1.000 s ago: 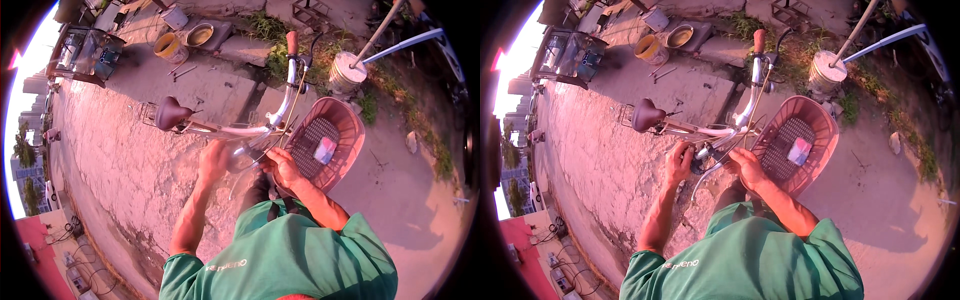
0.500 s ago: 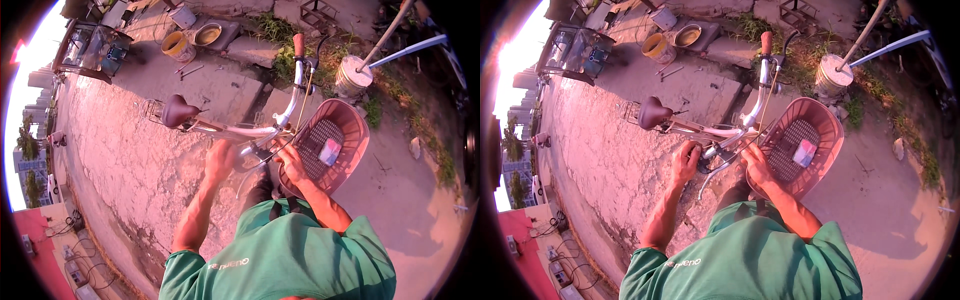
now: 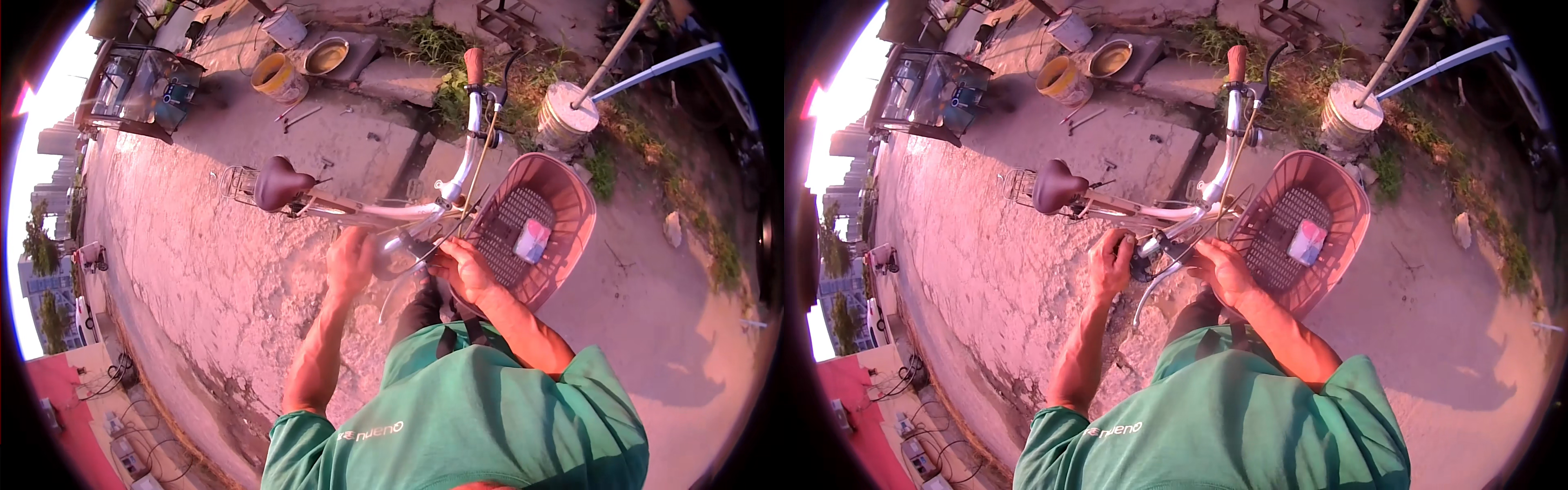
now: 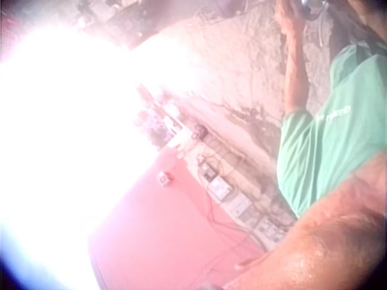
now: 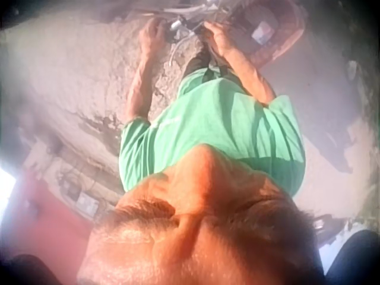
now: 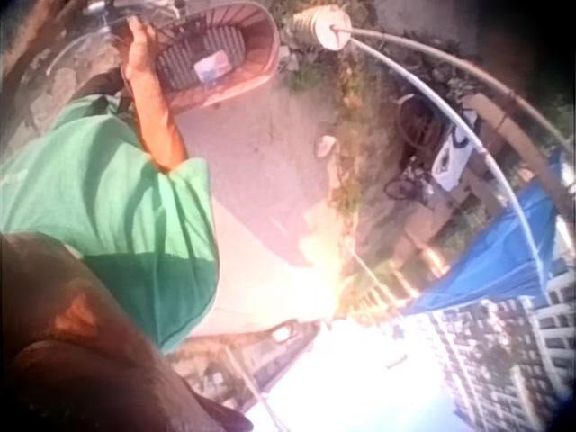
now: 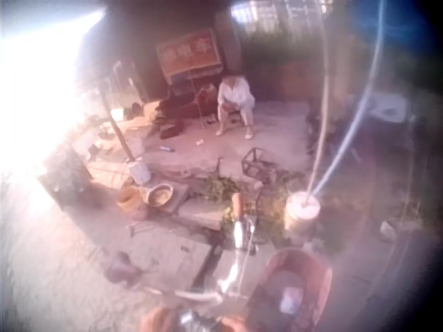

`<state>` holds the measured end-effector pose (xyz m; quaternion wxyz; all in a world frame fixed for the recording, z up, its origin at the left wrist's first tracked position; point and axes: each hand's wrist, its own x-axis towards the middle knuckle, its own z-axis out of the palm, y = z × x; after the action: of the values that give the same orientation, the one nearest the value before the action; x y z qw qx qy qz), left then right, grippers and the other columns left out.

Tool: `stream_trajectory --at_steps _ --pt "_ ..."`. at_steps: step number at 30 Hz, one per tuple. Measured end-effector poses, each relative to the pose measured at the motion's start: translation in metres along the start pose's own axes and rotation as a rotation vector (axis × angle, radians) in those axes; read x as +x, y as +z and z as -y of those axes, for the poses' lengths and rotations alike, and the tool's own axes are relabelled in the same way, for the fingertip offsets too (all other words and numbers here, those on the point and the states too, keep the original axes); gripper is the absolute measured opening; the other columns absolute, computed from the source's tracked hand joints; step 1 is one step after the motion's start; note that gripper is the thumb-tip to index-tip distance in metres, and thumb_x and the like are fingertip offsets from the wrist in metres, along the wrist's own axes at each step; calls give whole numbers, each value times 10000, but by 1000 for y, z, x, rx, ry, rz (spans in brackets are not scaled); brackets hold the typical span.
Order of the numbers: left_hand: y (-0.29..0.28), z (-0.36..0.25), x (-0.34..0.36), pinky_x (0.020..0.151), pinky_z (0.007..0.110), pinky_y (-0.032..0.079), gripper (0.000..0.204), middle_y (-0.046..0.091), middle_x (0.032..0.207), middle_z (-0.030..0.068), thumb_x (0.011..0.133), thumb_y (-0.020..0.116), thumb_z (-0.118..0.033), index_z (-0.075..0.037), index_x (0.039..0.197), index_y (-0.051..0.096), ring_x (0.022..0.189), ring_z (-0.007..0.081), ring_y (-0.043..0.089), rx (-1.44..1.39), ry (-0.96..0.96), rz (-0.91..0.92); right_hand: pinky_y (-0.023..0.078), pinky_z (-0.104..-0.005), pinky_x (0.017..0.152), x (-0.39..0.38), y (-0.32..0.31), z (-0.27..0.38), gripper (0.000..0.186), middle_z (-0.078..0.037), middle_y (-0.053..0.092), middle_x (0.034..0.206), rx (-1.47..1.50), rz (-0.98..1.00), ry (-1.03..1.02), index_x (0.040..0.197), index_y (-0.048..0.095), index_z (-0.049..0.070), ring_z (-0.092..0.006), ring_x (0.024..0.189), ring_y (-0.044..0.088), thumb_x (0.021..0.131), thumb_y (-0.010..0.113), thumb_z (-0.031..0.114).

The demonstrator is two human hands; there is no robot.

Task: The person repairs a bicycle by using a tool to adjust the front fender and then handles a plastic component on the handlebar area by hand.

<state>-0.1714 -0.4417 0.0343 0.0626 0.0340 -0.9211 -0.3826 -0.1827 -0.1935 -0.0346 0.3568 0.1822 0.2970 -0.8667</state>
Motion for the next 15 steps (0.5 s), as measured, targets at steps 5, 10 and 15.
stream_trajectory --at_steps 5,10,15 --pt "2 -12 3 672 401 540 215 708 915 174 998 582 -146 -25 1137 693 736 281 712 -48 -108 43 541 -373 901 11 -13 -12 232 -36 734 1176 155 102 41 1207 666 138 -174 1065 682 1062 583 299" --pt "-3 -14 0 751 352 536 210 723 856 134 1018 605 -179 4 1047 703 798 217 691 -89 -77 -12 466 -381 944 6 5 -12 341 11 693 1281 219 160 90 1301 645 169 -158 1171 614 1056 565 393" --pt "8 13 6 671 343 522 207 718 783 90 1036 594 -181 -4 1044 701 704 174 658 -312 -200 -118 510 -364 910 17 -13 -19 364 -44 696 1310 238 114 115 1345 611 108 -200 1152 639 1053 564 319"
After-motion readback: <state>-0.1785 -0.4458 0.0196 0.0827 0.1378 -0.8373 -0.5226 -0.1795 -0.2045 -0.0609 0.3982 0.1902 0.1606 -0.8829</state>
